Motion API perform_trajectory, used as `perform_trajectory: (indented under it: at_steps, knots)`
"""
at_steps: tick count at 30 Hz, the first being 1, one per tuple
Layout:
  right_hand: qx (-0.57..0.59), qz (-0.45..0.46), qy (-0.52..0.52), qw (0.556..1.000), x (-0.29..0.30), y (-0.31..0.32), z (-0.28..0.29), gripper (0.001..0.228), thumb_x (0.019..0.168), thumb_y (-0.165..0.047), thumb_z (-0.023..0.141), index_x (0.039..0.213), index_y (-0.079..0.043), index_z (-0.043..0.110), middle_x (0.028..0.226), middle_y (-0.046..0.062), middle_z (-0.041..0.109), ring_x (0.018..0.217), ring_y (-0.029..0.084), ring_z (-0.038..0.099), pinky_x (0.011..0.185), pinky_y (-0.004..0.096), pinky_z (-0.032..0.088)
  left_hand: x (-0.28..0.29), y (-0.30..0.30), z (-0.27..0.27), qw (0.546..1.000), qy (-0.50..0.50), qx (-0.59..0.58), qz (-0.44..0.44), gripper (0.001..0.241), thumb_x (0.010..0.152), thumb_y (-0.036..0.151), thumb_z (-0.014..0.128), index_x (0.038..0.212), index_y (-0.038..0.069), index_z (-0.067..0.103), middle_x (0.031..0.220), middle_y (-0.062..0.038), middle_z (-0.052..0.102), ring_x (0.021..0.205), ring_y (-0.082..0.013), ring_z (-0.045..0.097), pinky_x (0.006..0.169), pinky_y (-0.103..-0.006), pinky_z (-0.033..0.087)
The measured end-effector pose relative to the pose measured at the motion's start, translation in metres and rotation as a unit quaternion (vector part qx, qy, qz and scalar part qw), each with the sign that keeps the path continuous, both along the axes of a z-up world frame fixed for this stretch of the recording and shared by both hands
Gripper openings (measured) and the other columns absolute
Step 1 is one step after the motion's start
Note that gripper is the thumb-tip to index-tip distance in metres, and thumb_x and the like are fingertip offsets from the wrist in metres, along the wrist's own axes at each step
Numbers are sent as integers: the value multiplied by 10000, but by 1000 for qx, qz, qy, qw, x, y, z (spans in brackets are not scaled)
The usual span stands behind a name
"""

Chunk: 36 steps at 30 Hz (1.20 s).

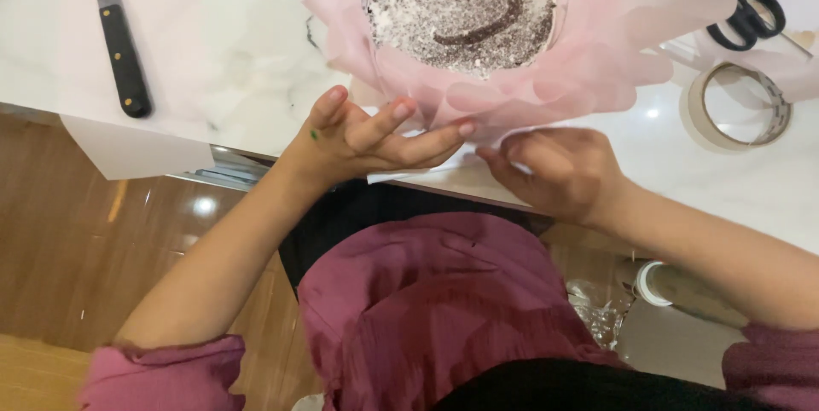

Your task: Wrapping a cake with decorative paper and securing it with tape.

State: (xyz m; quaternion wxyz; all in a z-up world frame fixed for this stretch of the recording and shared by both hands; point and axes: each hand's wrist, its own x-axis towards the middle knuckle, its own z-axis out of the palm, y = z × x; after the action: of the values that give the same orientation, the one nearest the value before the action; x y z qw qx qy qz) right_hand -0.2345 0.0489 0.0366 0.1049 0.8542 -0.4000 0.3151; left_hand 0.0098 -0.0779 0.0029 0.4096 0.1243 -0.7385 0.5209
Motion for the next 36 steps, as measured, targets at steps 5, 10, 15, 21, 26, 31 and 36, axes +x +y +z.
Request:
perform_trajectory:
  at_steps: [5, 10, 15, 21, 26, 31, 36]
  knots:
    - [-74, 51, -2, 996, 24, 37, -44, 222, 1041, -282, 563, 1006, -114, 703, 965, 138, 711, 791, 265, 743, 651, 356, 623, -17, -5, -13, 989, 104, 47, -91, 322, 1052, 333, 490, 1338, 470, 546, 1496, 332, 358, 1400, -145, 297, 1161, -590, 197]
    - [-132, 19, 26, 991, 103, 29, -13, 234, 1065, -178, 508, 1104, -86, 718, 1143, 132, 705, 1066, 273, 731, 892, 361, 600, -14, -8, -18, 991, 100, 29, -87, 303, 1036, 392, 550, 1311, 518, 567, 1458, 360, 403, 1391, -136, 322, 1167, -592, 187]
    - [-220, -80, -18, 972, 138, 1, -31, 289, 1098, -193, 472, 1224, -83, 707, 1189, 101, 685, 1074, 236, 704, 912, 362, 601, -12, -6, -7, 992, 90, 25, -84, 338, 1058, 336, 515, 1323, 541, 559, 1466, 372, 407, 1408, -109, 338, 1172, -591, 186]
    - [-246, -107, -35, 963, 141, -5, -31, 197, 1054, -144, 583, 988, -87, 759, 944, 71, 681, 844, 187, 671, 750, 319, 586, -9, -10, -5, 992, 68, 20, -105, 353, 1099, 286, 403, 1318, 491, 588, 1455, 332, 468, 1367, -105, 378, 1152, -584, 195]
    - [-225, -59, 60, 971, 133, -1, -2, 290, 1016, -19, 521, 777, -50, 681, 713, 74, 545, 634, 204, 569, 613, 289, 528, -11, -7, 1, 996, 51, -10, -77, 341, 1095, 329, 379, 1328, 483, 574, 1496, 297, 441, 1425, -128, 333, 1158, -630, 198]
    - [-290, -51, 66, 953, 124, -4, -10, 306, 1008, -41, 506, 737, -48, 647, 711, 97, 516, 641, 215, 551, 633, 290, 538, -31, -5, 9, 988, 98, -55, -102, 273, 1079, 359, 413, 1214, 428, 640, 1416, 299, 499, 1379, -89, 364, 1183, -589, 179]
    - [-279, -42, 32, 959, 101, 12, -24, 318, 1056, -103, 476, 816, -29, 670, 805, 119, 599, 702, 238, 610, 704, 312, 592, -64, 7, 2, 982, 138, -117, -61, 267, 1073, 361, 443, 1264, 395, 627, 1464, 291, 461, 1387, -70, 375, 1176, -546, 217]
